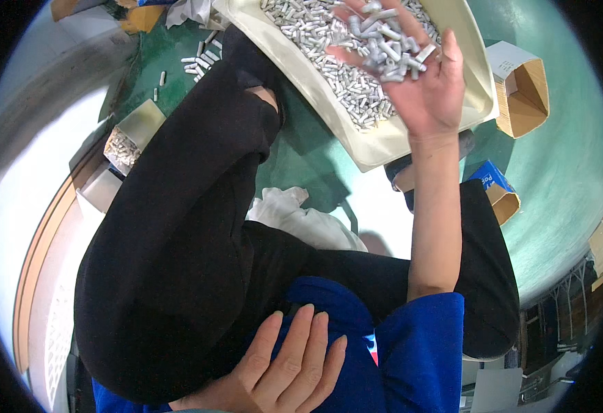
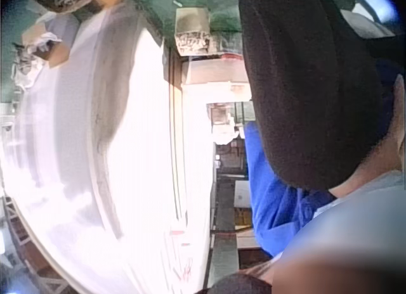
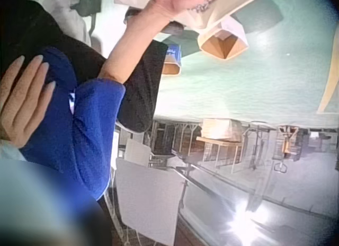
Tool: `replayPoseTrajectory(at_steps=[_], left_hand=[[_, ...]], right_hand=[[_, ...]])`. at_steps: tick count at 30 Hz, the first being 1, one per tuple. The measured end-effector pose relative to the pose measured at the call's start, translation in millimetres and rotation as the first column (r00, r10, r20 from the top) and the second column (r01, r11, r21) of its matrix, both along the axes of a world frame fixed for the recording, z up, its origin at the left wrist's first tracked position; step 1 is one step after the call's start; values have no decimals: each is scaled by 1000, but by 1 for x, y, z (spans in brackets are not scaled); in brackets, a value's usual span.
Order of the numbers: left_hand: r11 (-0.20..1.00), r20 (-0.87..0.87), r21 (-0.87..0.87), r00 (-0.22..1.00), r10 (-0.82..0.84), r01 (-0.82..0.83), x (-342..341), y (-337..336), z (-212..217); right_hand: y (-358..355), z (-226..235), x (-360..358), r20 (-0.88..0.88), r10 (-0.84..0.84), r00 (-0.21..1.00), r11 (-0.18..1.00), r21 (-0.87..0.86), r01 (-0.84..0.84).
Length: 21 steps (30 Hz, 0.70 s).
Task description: The person sits on the floor and sorts small white capsule-like objects from a cardboard box into a white plastic tray. They repeatedly scoop the items by hand, spread them in the tray, and transfer them between containers.
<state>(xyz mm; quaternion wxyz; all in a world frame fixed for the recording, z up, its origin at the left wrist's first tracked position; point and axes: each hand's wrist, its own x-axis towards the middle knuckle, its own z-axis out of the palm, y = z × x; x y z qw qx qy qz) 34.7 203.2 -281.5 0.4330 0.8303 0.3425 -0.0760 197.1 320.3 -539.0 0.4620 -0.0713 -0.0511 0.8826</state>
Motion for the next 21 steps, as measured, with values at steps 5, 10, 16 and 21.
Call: replayPoseTrajectory(at_steps=[5, 10, 16, 21], left_hand=[[998, -7, 0, 998, -57, 57, -3, 6, 1], [1000, -21, 18, 1000, -17, 18, -3, 1, -1], [991, -2, -60, 993, -122, 121, -6, 16, -2], [995, 7, -40, 996, -93, 93, -5, 10, -3]], right_hand=[[10, -37, 65, 955, -16, 295, 1000, 19, -8], [-7, -59, 83, 555, -629, -545, 712, 128, -691], [-41, -97, 12, 782, -514, -353, 753, 214, -622], [-65, -103, -13, 718, -584, -379, 567, 26, -823]])
